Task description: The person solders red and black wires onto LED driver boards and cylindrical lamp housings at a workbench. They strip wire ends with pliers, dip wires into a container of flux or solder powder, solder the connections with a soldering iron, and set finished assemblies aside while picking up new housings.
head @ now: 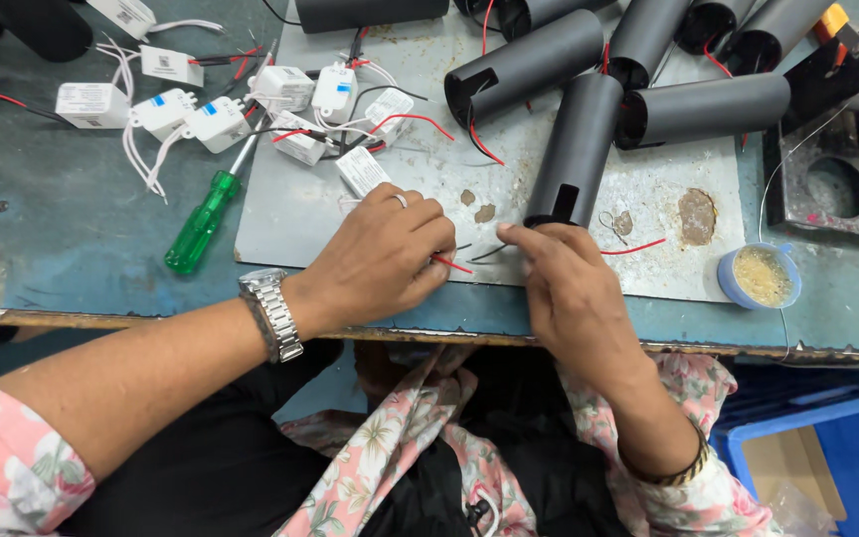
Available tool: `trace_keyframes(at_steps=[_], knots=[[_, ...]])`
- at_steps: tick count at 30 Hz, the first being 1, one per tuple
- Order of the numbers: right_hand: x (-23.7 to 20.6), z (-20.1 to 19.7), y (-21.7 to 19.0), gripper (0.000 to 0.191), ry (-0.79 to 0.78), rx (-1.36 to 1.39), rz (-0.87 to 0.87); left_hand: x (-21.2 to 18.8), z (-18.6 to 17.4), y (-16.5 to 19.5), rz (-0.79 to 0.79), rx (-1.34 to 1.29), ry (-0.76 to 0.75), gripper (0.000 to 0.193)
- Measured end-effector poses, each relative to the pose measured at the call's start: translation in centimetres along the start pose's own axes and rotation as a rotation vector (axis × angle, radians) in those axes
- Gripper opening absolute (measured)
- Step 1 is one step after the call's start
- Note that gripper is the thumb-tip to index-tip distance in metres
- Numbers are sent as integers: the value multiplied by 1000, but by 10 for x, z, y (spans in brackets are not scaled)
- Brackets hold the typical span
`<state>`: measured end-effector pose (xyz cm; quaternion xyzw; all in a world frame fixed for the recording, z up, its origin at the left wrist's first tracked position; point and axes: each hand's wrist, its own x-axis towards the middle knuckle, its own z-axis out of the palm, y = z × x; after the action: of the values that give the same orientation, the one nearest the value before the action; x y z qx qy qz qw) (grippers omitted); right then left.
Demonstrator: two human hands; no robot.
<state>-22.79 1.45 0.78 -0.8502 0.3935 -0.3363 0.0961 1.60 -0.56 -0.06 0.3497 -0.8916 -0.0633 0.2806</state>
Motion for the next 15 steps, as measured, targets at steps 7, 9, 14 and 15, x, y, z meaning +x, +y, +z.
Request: trace_keyframes(at_steps=[7, 9, 14, 15], knots=[[-8, -3, 16, 37, 41, 82, 38, 6, 2, 10, 192, -2, 21, 20], [-9, -4, 20, 38, 39, 109, 67, 10, 4, 13, 233, 18, -6, 22], [-10, -8, 30, 42, 45, 67, 33, 15, 6, 17, 219, -46, -55, 20], [-10, -9, 33, 42, 39, 64, 36, 15, 7, 17, 216, -54, -56, 19]])
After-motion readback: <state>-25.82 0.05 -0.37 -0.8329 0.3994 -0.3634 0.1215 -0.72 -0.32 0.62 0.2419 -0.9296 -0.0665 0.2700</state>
